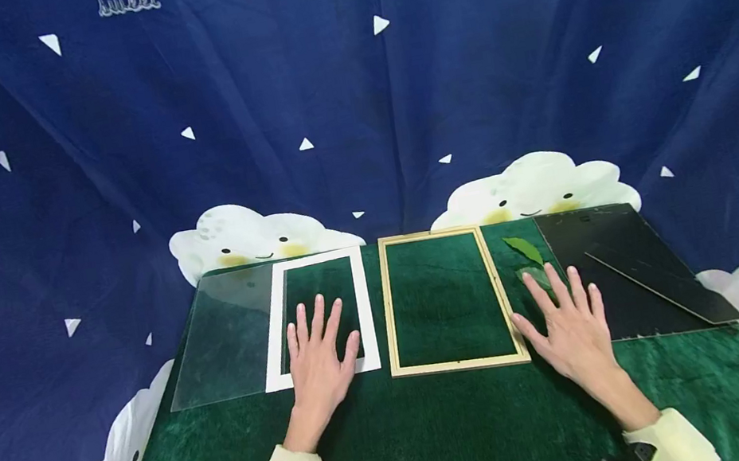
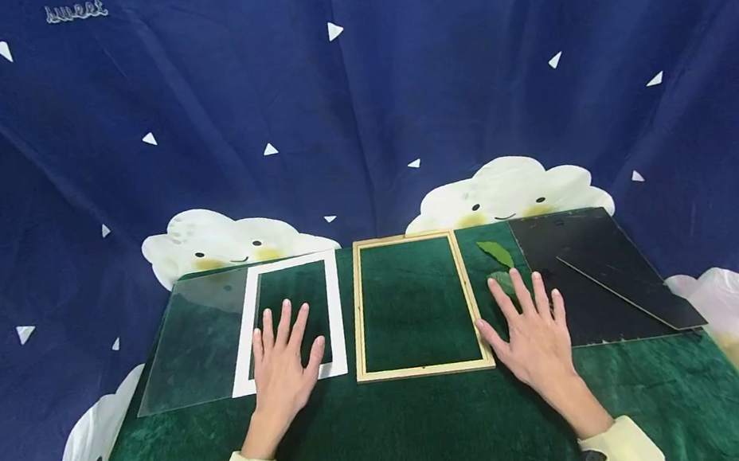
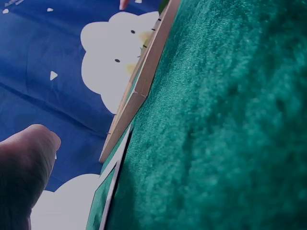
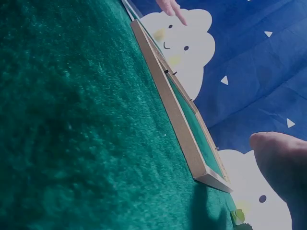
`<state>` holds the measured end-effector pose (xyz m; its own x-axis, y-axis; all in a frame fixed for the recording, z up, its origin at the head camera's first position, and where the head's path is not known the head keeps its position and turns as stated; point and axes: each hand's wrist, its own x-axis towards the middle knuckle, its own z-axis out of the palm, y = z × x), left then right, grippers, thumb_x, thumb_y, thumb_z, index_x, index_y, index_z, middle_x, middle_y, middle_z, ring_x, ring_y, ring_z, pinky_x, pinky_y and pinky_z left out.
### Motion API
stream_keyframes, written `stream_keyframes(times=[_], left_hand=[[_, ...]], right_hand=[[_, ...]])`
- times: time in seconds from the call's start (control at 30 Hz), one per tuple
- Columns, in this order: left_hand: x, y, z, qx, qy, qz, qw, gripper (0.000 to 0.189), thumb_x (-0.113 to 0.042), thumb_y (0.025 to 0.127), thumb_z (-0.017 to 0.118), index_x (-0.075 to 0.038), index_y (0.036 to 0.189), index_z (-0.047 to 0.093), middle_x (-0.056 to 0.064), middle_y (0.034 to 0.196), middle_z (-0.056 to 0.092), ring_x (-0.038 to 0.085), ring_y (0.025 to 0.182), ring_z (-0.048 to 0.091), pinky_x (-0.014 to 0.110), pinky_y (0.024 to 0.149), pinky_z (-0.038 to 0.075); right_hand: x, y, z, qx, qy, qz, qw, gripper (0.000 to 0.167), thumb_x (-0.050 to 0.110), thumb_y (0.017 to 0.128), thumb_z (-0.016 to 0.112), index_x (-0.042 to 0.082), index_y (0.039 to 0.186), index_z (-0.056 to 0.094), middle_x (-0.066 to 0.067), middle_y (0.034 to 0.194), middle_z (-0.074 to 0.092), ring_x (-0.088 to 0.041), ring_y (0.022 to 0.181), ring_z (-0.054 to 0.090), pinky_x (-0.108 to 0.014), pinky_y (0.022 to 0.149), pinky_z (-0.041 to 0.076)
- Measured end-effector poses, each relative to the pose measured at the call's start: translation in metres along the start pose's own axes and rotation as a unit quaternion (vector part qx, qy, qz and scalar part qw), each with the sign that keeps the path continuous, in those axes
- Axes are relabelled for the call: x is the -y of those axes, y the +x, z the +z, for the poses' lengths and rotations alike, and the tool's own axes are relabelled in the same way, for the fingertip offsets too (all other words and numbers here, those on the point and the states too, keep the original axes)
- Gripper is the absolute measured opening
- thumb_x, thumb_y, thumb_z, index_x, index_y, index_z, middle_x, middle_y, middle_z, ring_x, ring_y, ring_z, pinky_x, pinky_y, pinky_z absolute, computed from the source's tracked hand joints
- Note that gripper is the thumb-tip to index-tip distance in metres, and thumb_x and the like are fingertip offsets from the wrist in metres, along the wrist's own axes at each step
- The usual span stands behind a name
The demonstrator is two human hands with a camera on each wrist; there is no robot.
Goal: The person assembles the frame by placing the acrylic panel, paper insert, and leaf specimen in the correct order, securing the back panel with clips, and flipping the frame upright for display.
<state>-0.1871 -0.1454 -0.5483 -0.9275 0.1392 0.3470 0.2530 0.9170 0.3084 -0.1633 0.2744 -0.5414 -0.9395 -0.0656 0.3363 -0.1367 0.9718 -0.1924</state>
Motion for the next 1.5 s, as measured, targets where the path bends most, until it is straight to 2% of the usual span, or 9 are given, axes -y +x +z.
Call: stream_keyframes(times=[0.1,0.4,0.53,0.7,0.93,1.07,1.27,1.37,1.5], left_hand=[[0.001,0.001,0.001,-0.004,-0.002,0.003,1.0,0.066,-0.055,0.107,0.043,-0.026,0.166,0.032,0.006,0.175,0.017,0.031,0.162,-0.005,0.06,0.128,0.005],[0.001,-0.003,0.001,0.013,-0.015,-0.007,0.9998,0.066,-0.052,0.107,0.045,-0.028,0.166,0.03,0.001,0.176,0.009,0.028,0.162,-0.008,0.058,0.128,0.0],[0.001,-0.005,0.003,0.003,-0.024,-0.001,0.9997,0.065,-0.05,0.106,0.048,-0.025,0.165,0.035,0.004,0.175,0.015,0.03,0.162,-0.005,0.06,0.128,0.002],[0.003,-0.008,0.005,0.011,-0.025,-0.002,0.9996,0.065,-0.051,0.107,0.046,-0.025,0.165,0.033,0.004,0.175,0.014,0.029,0.162,-0.006,0.06,0.128,0.003],[0.01,-0.012,0.005,0.018,-0.029,-0.006,0.9994,0.065,-0.051,0.108,0.043,-0.025,0.166,0.031,0.008,0.175,0.017,0.034,0.162,0.001,0.059,0.128,0.01],[0.015,-0.013,0.001,0.025,-0.031,-0.014,0.9991,0.065,-0.052,0.109,0.042,-0.026,0.167,0.029,0.003,0.176,0.011,0.034,0.162,0.001,0.059,0.127,0.013],[0.038,-0.008,-0.015,0.004,-0.045,-0.033,0.9984,0.064,-0.049,0.109,0.045,-0.023,0.166,0.032,0.006,0.175,0.014,0.032,0.162,0.0,0.064,0.125,0.014],[0.058,-0.006,-0.023,-0.009,-0.047,-0.049,0.9976,0.065,-0.049,0.109,0.045,-0.021,0.166,0.032,0.011,0.175,0.016,0.035,0.162,0.001,0.065,0.125,0.013],[0.087,-0.009,-0.031,-0.018,-0.047,-0.088,0.9949,0.065,-0.048,0.109,0.044,-0.02,0.166,0.03,0.015,0.174,0.015,0.036,0.162,-0.001,0.064,0.125,0.01]], right_hand=[[0.001,0.0,0.001,-0.004,0.003,-0.002,1.0,0.079,0.057,0.1,0.059,0.021,0.165,0.032,-0.016,0.174,0.013,-0.042,0.161,-0.002,-0.07,0.122,0.004],[0.003,-0.003,0.008,-0.004,0.0,-0.008,1.0,0.079,0.057,0.099,0.06,0.021,0.165,0.032,-0.017,0.173,0.017,-0.043,0.16,0.001,-0.071,0.121,0.01],[0.003,-0.006,0.01,0.001,-0.003,-0.008,1.0,0.079,0.057,0.1,0.059,0.021,0.165,0.031,-0.018,0.172,0.019,-0.044,0.16,0.003,-0.071,0.12,0.012],[0.005,-0.011,0.014,-0.001,0.019,-0.027,0.9994,0.078,0.056,0.101,0.058,0.02,0.165,0.032,-0.02,0.171,0.023,-0.041,0.16,0.006,-0.071,0.119,0.017],[0.007,-0.017,0.022,0.0,0.05,-0.057,0.9971,0.079,0.055,0.1,0.061,0.017,0.164,0.034,-0.021,0.168,0.03,-0.043,0.157,0.019,-0.068,0.117,0.025],[0.008,-0.021,0.025,0.014,0.061,-0.059,0.9963,0.079,0.056,0.101,0.061,0.016,0.164,0.035,-0.021,0.166,0.033,-0.044,0.154,0.027,-0.066,0.117,0.028],[0.007,-0.026,0.028,0.048,0.073,-0.057,0.9945,0.082,0.058,0.102,0.058,0.012,0.165,0.031,-0.021,0.165,0.036,-0.043,0.153,0.03,-0.062,0.118,0.03],[0.006,-0.027,0.028,0.064,0.078,-0.055,0.9934,0.085,0.058,0.103,0.056,0.01,0.166,0.026,-0.021,0.166,0.035,-0.043,0.153,0.031,-0.062,0.118,0.03],[0.004,-0.03,0.028,0.085,0.077,-0.058,0.9917,0.088,0.059,0.104,0.053,0.006,0.167,0.021,-0.021,0.167,0.033,-0.042,0.153,0.031,-0.061,0.119,0.029]])
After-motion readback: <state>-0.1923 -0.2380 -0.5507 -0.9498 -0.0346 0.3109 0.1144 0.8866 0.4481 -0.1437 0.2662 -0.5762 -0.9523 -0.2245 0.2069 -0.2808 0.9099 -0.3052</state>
